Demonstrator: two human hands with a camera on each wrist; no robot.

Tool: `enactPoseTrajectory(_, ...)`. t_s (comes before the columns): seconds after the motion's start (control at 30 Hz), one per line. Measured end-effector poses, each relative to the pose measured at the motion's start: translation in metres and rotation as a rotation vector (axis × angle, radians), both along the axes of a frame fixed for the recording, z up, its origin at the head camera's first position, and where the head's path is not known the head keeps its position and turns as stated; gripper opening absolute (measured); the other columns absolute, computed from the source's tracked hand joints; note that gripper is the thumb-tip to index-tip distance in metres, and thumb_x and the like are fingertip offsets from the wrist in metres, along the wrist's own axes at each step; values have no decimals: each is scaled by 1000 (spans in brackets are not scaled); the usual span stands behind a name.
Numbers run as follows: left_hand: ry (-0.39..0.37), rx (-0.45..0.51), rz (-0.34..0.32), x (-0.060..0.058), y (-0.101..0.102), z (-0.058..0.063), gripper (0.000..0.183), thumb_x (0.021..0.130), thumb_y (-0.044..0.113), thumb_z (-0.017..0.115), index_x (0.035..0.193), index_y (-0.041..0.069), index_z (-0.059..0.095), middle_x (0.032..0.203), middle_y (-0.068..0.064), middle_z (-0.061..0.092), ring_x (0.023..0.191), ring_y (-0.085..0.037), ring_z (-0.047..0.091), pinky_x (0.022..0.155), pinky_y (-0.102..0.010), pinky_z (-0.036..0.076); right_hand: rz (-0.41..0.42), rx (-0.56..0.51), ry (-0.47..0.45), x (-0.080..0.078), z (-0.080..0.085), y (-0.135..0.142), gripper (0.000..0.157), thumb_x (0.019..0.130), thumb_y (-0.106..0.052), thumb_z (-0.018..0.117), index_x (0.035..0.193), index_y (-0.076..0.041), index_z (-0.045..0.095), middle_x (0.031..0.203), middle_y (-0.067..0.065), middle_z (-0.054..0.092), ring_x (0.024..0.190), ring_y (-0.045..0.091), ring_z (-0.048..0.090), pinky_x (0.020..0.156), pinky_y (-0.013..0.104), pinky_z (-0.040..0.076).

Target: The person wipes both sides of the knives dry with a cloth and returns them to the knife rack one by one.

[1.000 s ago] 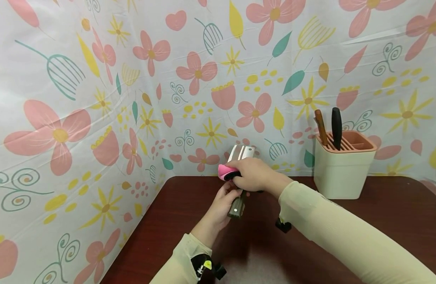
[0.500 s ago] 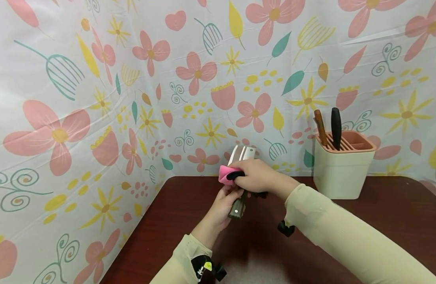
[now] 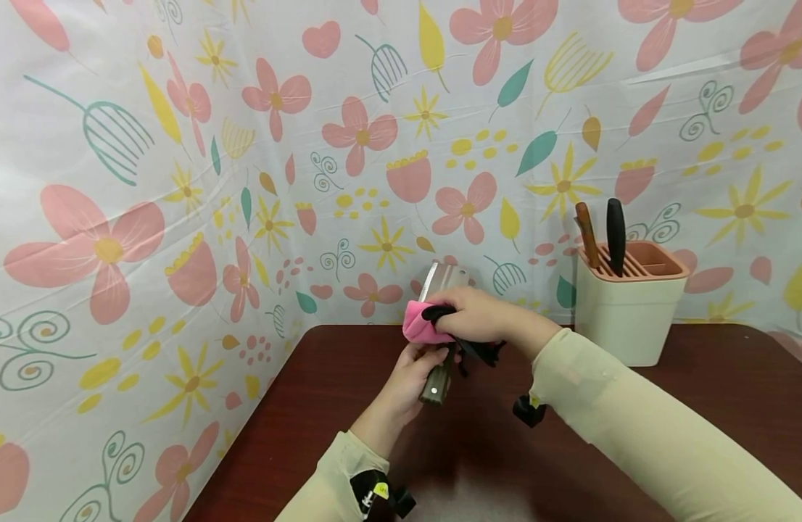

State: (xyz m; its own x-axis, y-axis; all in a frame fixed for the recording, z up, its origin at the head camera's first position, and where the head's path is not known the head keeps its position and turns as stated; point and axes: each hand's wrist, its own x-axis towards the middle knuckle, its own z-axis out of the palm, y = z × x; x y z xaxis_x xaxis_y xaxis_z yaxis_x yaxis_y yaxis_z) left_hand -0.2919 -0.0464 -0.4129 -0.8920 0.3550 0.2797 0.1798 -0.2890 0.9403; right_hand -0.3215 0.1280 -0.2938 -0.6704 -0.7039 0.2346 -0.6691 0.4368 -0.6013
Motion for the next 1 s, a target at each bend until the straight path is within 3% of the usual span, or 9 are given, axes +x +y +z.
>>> enactPoseTrajectory(0.1, -8, -13, -8, 0, 0, -1, 30, 103, 9, 55, 132, 3, 55, 108, 0, 66, 96, -11, 65, 87, -24, 54, 26, -5, -11, -5, 6, 3, 30, 91, -5, 57, 113, -16, 73, 101, -1, 72, 88, 14, 62, 82, 26, 52)
enactPoseTrajectory(0.2, -27, -29, -3, 0, -1, -2, 32, 103, 10, 55, 134, 5, 51, 111, -1, 64, 98, -11, 65, 87, -22, 53, -8, 7, 3, -11, 16, 7, 24, 91, -8, 59, 110, -14, 72, 102, 3, 70, 91, 16, 60, 84, 30, 50)
enactPoseTrajectory(0.3, -57, -47, 14, 0, -1, -2, 32, 103, 13, 56, 134, 5, 49, 106, -1, 65, 96, -10, 65, 81, -22, 53, -119, 33, 19, -16, 30, 13, 27, 92, -12, 61, 117, -15, 71, 111, 8, 70, 94, 17, 59, 85, 32, 48)
enactPoseTrajectory(0.47, -88, -50, 31, 1, 2, -3, 25, 102, 14, 58, 123, 5, 50, 98, -1, 72, 88, -9, 65, 69, -23, 53, -266, 75, 77, -32, 53, 21, 28, 96, -13, 55, 121, -15, 68, 106, 12, 69, 89, 22, 59, 82, 34, 46)
enactPoseTrajectory(0.57, -85, -44, 35, 2, 4, -3, 23, 101, 13, 59, 120, 5, 50, 97, -1, 73, 87, -10, 63, 68, -23, 51, -346, 106, 139, -45, 57, 24, 27, 99, -17, 52, 121, -13, 67, 104, 12, 68, 88, 25, 60, 78, 36, 46)
enactPoseTrajectory(0.7, -88, -45, 28, 5, 7, -4, 24, 100, 13, 60, 121, 4, 51, 96, -1, 74, 87, -10, 64, 69, -23, 52, -431, 112, 227, -62, 49, 23, 32, 98, -18, 53, 126, -11, 67, 113, 17, 70, 91, 31, 61, 79, 43, 49)
enactPoseTrajectory(0.83, -86, -51, 9, 7, 10, -5, 27, 100, 13, 60, 124, 5, 52, 96, 1, 72, 88, -9, 65, 71, -22, 53, -494, 126, 324, -76, 30, 17, 44, 90, -11, 56, 133, -12, 65, 115, 19, 72, 93, 34, 62, 83, 49, 49)
enactPoseTrajectory(1.0, -76, -53, -2, 9, 11, -4, 24, 99, 13, 61, 121, 6, 52, 95, 1, 71, 89, -8, 66, 72, -21, 53, -529, 186, 324, -85, 2, 7, 55, 89, -11, 56, 144, -16, 59, 122, 16, 72, 92, 32, 61, 82, 48, 51)
